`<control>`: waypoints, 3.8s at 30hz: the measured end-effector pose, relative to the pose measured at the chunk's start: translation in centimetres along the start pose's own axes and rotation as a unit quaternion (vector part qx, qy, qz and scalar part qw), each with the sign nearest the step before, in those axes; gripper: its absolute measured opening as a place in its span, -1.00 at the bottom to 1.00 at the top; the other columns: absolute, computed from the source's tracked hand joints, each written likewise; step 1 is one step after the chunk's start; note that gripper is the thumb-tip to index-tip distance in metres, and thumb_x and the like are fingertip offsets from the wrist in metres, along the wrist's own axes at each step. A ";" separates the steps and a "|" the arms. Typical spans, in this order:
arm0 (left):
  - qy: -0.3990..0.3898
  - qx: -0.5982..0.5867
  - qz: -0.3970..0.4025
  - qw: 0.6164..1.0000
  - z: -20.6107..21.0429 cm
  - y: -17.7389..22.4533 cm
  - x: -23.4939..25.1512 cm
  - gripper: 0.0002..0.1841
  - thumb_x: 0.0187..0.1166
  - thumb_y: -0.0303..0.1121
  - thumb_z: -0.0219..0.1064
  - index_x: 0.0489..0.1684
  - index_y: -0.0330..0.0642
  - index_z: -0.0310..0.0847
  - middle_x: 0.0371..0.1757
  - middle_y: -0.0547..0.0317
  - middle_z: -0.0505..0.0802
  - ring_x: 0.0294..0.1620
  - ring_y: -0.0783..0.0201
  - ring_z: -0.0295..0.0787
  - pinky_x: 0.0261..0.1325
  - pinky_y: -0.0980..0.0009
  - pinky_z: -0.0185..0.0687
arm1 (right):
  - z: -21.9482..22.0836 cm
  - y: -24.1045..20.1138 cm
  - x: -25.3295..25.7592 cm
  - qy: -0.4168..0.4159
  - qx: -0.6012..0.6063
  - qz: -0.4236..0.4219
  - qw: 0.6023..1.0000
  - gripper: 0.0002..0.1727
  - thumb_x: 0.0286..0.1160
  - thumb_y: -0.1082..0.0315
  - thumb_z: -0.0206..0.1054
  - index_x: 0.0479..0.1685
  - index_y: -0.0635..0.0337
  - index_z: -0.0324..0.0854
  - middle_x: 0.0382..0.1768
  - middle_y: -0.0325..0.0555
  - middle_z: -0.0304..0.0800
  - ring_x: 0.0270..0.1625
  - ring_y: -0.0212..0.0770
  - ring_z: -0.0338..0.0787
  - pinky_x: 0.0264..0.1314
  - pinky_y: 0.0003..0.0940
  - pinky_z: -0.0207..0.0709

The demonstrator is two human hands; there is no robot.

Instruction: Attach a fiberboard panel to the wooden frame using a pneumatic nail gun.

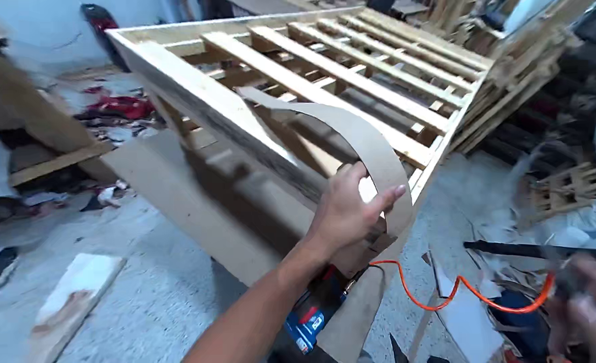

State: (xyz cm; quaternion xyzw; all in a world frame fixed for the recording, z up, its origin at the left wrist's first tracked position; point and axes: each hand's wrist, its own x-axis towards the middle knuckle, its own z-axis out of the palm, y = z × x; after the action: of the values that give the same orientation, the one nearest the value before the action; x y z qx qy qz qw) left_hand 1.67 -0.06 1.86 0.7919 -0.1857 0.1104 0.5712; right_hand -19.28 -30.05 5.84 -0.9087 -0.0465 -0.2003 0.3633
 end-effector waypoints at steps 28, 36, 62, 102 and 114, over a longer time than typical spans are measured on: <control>-0.405 0.008 0.386 0.829 3.8 7.3 12.0 -0.84 0.56 -0.37 0.37 0.01 -0.10 0.66 -0.14 0.30 0.90 -0.09 0.47 0.88 0.08 0.34 0.82 | 25.5 -11.7 3.4 0.193 -0.372 0.236 0.877 -0.80 0.50 0.22 0.28 -0.17 0.02 0.81 -0.54 -0.16 0.63 -0.58 -0.12 0.67 -0.65 -0.15 0.50; -0.285 0.129 0.439 0.843 4.4 7.6 10.7 -0.74 0.56 -0.38 0.33 0.10 -0.28 0.54 -0.37 0.07 0.82 -0.37 0.15 0.84 -0.24 0.09 0.77 | 19.3 -5.6 2.6 0.160 -0.190 0.101 0.963 -0.79 0.58 0.22 0.33 -0.03 -0.04 0.88 -0.43 -0.37 0.81 -0.42 -0.48 0.73 -0.36 -0.41 0.67; 0.072 0.079 -0.092 0.990 -1.3 -8.2 16.5 -0.64 0.82 -0.26 0.11 0.38 -0.32 0.45 0.03 0.03 0.95 -0.04 0.13 0.97 0.09 0.08 0.91 | 11.4 8.8 6.1 -0.014 0.086 -0.113 0.990 -0.54 0.79 0.20 0.11 0.61 -0.15 0.59 -0.49 -0.47 0.72 -0.53 -0.61 0.57 -0.48 -0.62 0.53; 0.123 0.150 -0.154 0.969 -0.8 -9.5 16.2 -0.75 0.67 -0.23 0.32 0.07 -0.21 0.68 -0.13 0.19 0.96 -0.18 0.34 0.95 -0.05 0.28 0.90 | 8.7 12.8 7.5 -0.189 0.375 0.157 0.894 -0.56 0.85 0.09 0.11 0.63 -0.48 0.55 -0.30 -0.22 0.87 -0.82 -0.27 0.60 -0.83 -0.28 0.67; 0.145 0.088 -0.128 0.977 -1.3 -10.6 16.5 -0.79 0.65 -0.36 0.32 0.08 -0.29 0.67 -0.08 0.10 0.97 -0.09 0.18 0.98 0.04 0.17 0.94 | 8.8 14.0 13.1 -0.404 0.424 0.227 0.778 -0.56 0.84 0.10 0.16 0.63 -0.41 0.57 -0.56 -0.07 0.70 -0.89 -0.30 0.42 -0.92 -0.40 0.44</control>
State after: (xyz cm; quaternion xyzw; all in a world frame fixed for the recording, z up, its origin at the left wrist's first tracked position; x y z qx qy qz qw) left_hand 21.16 1.35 -0.46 0.8317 0.0123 0.1653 0.5298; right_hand -1.18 -35.16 -3.73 -0.6447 -0.0613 0.3132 0.6946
